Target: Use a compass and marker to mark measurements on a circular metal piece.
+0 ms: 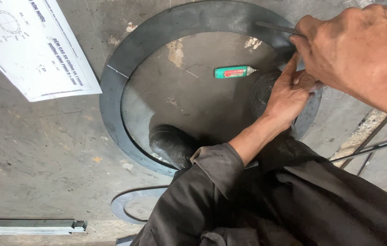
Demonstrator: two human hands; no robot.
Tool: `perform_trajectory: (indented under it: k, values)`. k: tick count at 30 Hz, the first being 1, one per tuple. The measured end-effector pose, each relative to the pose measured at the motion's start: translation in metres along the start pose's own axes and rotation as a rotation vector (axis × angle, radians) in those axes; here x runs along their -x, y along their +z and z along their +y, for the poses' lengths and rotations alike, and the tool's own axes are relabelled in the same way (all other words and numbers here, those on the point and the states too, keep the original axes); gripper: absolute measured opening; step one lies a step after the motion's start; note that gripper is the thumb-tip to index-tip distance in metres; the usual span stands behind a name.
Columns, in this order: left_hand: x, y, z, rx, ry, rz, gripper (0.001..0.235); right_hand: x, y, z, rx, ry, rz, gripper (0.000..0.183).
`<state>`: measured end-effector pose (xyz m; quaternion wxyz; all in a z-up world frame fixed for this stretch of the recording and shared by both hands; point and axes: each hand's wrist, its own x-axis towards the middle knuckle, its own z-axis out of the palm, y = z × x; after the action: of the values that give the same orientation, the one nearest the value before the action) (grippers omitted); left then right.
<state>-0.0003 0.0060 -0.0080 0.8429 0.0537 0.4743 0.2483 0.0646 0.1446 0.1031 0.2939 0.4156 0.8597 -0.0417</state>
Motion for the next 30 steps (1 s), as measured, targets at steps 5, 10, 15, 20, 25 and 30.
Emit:
perform_trajectory:
  k: [5,10,15,20,25,30]
  values:
    - [0.000,0.000,0.001,0.004,0.021,-0.008,0.076,-0.003,0.004,-0.001,0.069,-0.049,0.036,0.037]
    - [0.000,0.002,0.002,0.006,0.004,0.012,0.074,-0.004,-0.003,-0.002,0.096,-0.057,0.016,0.038]
    - [-0.002,0.001,-0.001,-0.012,0.013,0.009,0.079,-0.001,-0.001,-0.001,0.193,-0.071,0.087,0.038]
    - [0.002,0.001,0.006,0.007,0.010,-0.007,0.082,0.005,0.009,0.000,0.137,-0.010,0.197,0.038]
    - [0.002,0.002,0.011,0.006,-0.015,-0.010,0.087,0.008,0.011,0.003,0.136,-0.015,0.190,0.035]
    - [-0.001,0.000,0.003,0.007,-0.025,-0.001,0.082,0.004,0.008,-0.004,0.044,0.016,0.170,0.033]
